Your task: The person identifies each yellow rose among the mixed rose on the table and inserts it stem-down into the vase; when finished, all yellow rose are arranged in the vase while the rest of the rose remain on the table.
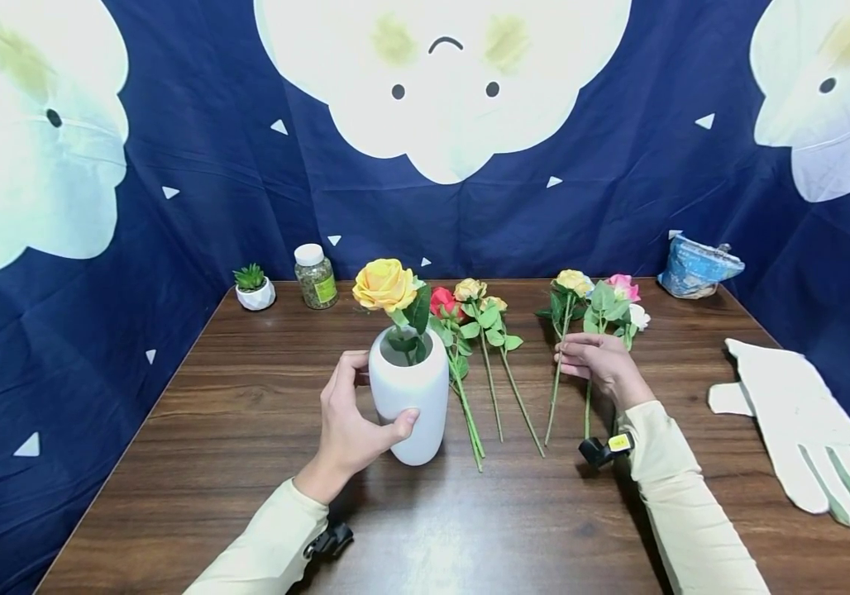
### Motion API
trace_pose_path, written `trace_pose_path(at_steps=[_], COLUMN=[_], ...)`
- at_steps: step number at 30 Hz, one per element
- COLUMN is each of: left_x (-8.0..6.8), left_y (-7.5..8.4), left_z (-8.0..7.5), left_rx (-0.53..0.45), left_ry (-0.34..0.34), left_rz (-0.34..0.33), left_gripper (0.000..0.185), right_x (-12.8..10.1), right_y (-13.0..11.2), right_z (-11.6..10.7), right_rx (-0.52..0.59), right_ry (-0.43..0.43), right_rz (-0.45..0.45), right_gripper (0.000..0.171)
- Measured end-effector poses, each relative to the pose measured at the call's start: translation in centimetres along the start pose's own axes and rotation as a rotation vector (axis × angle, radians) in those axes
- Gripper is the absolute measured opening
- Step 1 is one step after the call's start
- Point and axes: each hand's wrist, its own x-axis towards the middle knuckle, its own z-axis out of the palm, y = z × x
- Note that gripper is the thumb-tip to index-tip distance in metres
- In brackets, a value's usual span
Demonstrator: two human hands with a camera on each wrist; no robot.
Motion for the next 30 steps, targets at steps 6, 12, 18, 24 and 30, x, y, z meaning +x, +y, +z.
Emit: trace_pose_path(at_steps=[6,12,18,24,30], left_x=[0.01,0.01,0.02,0.05,0.05], left_y=[-0.02,-0.02,-0.1,-0.15,-0.18], left_z=[-0.03,-0.04,0.03,0.03,0.04], left_rx=[0.0,0.004,-0.006,-0.006,-0.006], left_ry=[-0.005,-0.007,-0.004,-0.001,-0.003], left_rz=[-0.006,0.001,0.014,0.014,0.007], left_gripper=[0.072,0.072,0.073,0.076,0.074], right_x=[-0.03,0.09,0.04,-0.16,-0.31], right_y=[-0.26,-0.28,-0.31,-0.6,-0.88], right_z=[0.08,0.06,-0.06,-0.08,-0.18], right_rx=[0.092,0.162,0.183,0.218,0.267], right_ry=[0.036,0.081,0.085,0.091,0.125], right_rz=[-0.024,-0.054,-0.038,-0.042,-0.054], right_gripper=[0.024,0.03,0.024,0.028,0.036])
